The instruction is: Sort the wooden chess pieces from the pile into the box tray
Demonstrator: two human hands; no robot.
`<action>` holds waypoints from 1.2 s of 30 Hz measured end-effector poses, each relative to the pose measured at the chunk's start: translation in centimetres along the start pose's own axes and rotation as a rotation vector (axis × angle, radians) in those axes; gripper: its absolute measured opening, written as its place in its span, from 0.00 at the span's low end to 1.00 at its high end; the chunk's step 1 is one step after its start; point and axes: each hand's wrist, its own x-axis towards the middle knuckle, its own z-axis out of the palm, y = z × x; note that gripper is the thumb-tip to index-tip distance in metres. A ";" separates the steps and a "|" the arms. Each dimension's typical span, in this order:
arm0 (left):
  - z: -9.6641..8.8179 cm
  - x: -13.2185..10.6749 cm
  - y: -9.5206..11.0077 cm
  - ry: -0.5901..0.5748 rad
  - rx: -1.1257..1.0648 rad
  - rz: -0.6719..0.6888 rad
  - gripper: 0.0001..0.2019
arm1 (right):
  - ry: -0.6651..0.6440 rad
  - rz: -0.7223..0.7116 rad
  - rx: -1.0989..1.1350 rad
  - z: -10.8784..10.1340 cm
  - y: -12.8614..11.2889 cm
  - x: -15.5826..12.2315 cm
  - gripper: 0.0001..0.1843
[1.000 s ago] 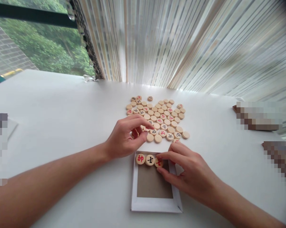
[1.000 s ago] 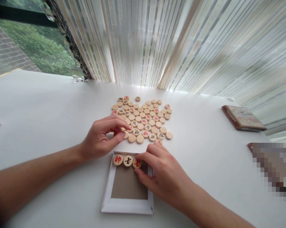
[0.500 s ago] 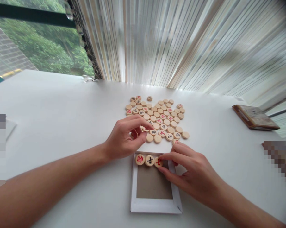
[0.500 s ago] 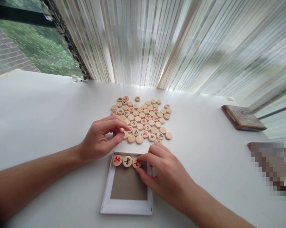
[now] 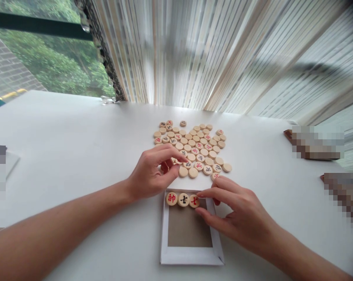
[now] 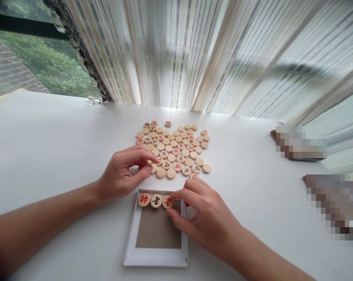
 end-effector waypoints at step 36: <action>-0.1 0.2 0.2 -0.017 0.069 0.022 0.11 | 0.166 0.142 0.097 -1.0 3.3 0.7 0.17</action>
